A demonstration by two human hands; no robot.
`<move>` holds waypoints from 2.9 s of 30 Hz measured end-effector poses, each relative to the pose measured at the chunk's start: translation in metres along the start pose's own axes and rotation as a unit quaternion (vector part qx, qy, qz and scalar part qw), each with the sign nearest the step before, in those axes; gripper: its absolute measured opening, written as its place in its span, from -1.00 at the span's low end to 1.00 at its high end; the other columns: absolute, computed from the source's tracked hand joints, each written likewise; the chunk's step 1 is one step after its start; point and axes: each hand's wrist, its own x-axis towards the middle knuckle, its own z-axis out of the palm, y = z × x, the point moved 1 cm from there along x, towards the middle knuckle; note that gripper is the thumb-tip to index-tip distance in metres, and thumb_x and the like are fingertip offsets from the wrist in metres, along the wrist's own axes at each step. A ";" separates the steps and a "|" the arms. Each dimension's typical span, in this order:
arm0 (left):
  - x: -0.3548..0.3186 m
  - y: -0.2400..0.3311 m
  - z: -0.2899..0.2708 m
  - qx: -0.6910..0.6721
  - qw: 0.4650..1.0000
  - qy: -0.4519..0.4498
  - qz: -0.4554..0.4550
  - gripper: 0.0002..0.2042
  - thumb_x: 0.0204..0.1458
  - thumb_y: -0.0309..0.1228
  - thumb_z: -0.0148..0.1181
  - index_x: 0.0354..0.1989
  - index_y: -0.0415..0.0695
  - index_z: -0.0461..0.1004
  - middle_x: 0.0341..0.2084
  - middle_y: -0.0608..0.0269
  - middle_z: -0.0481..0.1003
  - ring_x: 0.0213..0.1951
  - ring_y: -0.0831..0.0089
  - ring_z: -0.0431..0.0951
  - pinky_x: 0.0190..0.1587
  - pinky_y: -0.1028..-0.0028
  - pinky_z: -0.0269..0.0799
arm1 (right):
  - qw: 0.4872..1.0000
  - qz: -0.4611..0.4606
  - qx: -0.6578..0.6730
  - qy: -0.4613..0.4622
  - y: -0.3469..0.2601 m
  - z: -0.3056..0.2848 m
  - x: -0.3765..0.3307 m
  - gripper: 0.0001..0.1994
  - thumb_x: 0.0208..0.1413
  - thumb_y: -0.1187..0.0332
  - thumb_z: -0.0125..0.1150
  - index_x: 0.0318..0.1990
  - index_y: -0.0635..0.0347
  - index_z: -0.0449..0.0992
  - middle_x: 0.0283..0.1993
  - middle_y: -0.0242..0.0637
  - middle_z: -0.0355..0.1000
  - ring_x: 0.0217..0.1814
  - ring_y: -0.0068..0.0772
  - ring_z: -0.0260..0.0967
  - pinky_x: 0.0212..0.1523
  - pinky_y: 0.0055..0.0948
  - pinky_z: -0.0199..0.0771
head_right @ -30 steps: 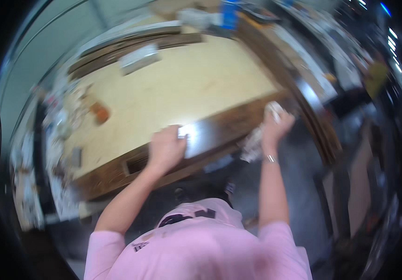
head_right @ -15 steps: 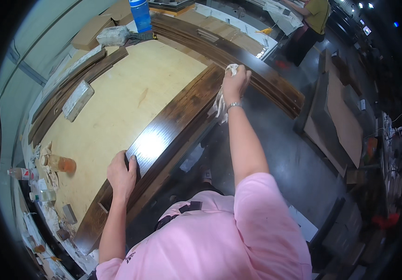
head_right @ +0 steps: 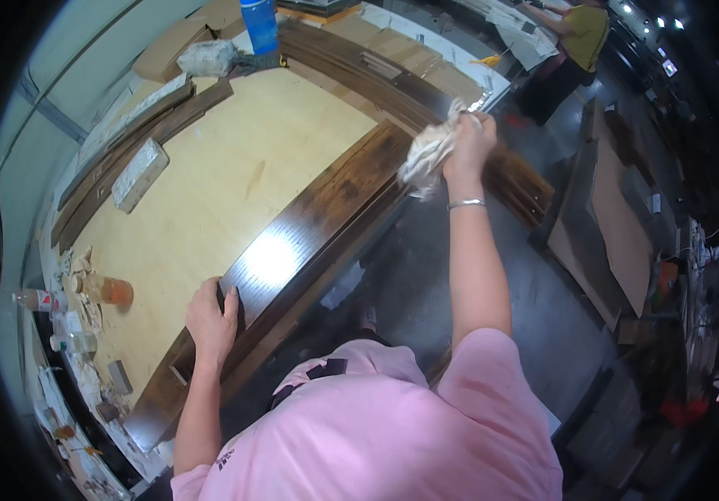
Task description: The person wipes a dark wood component with a cloth, pours liquid from a bottle onto the cloth, and rubs the surface and a rectangular opening of the wood while occasionally using a small block to rub specific areas.
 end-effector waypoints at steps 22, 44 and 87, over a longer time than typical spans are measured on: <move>-0.001 -0.004 -0.002 -0.006 1.000 -0.015 -0.024 -0.68 0.11 -0.23 0.16 -0.12 -0.24 0.50 -0.31 -0.05 0.56 -0.20 0.01 0.53 -0.13 0.13 0.36 | 0.678 -0.427 -0.400 -0.445 0.002 0.090 -0.246 -0.68 -0.20 0.12 0.38 -0.35 0.12 0.54 -0.25 -0.25 0.45 -0.16 -0.20 0.35 -0.06 -0.23 0.40; -0.001 0.000 -0.005 -0.018 1.000 -0.023 -0.011 -0.62 0.13 -0.16 0.14 -0.08 -0.24 0.50 -0.22 -0.01 0.57 -0.14 0.06 0.54 -0.08 0.13 0.36 | 0.653 -0.441 -0.428 -0.444 -0.017 0.080 -0.323 -0.87 -0.09 0.43 0.14 -0.33 0.12 0.54 -0.17 -0.11 0.44 -0.06 -0.05 0.35 -0.03 -0.14 0.39; -0.153 -0.008 -0.134 -0.607 0.639 0.459 -0.110 -0.82 0.22 -0.50 0.07 -0.06 -0.28 0.36 -0.26 0.19 0.52 -0.26 0.54 0.55 -0.11 0.54 0.47 | 0.498 -0.257 -0.226 -0.797 -0.047 0.177 -0.322 -0.22 -0.23 0.49 0.38 0.30 0.10 0.32 0.33 -0.03 0.24 0.43 -0.07 0.13 0.38 -0.20 0.15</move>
